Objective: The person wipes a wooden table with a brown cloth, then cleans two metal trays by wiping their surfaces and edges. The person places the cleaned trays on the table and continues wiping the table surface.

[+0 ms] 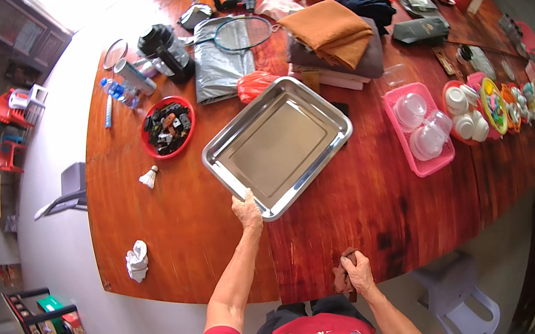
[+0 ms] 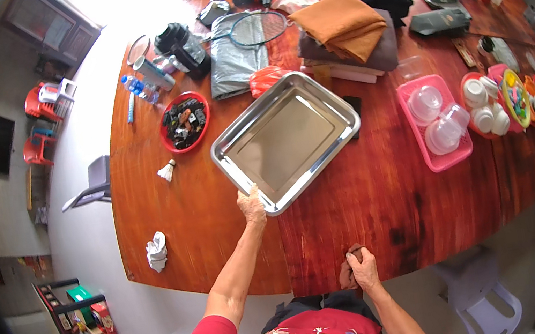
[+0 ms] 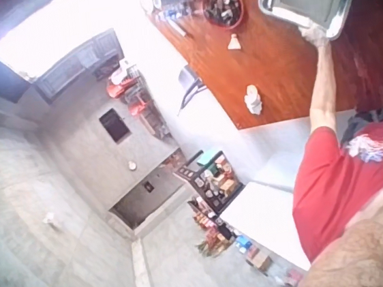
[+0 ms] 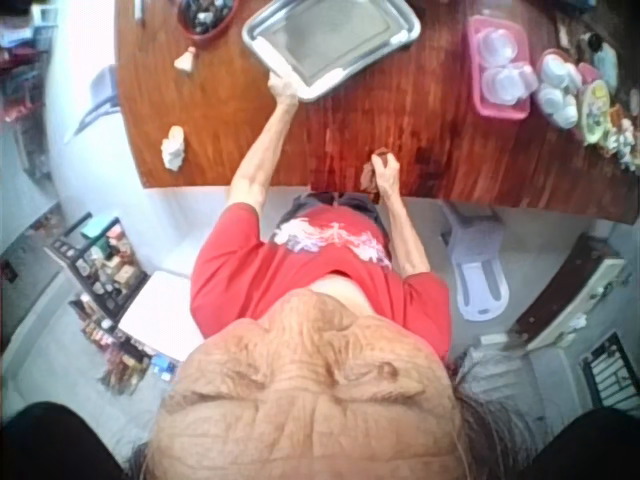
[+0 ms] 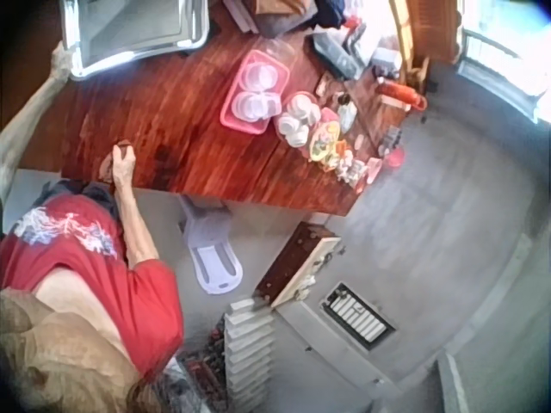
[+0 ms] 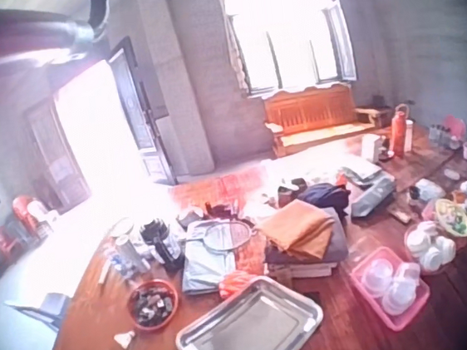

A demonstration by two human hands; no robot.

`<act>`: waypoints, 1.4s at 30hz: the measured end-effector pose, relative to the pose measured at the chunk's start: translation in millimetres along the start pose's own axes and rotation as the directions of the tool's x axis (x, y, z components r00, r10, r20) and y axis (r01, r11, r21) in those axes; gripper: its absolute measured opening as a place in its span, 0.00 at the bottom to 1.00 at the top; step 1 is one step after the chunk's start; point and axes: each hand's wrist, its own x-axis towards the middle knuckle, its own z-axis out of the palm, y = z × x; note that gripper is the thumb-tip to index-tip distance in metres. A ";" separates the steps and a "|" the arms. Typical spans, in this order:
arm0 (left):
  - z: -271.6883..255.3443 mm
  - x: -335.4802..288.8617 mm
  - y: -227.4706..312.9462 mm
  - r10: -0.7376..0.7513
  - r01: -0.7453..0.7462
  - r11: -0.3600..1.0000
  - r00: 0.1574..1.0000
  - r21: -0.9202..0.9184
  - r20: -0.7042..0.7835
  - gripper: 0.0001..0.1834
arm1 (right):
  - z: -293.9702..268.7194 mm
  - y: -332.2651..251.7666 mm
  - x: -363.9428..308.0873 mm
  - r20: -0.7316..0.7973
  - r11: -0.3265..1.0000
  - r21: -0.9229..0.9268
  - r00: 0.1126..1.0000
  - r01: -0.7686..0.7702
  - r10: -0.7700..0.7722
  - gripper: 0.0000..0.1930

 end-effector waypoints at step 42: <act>0.2 19.5 -31.1 0.051 -0.047 0.983 0.999 0.180 -0.017 0.37 | 6.8 11.3 3.1 0.215 0.865 0.354 0.931 -0.355 0.294 0.18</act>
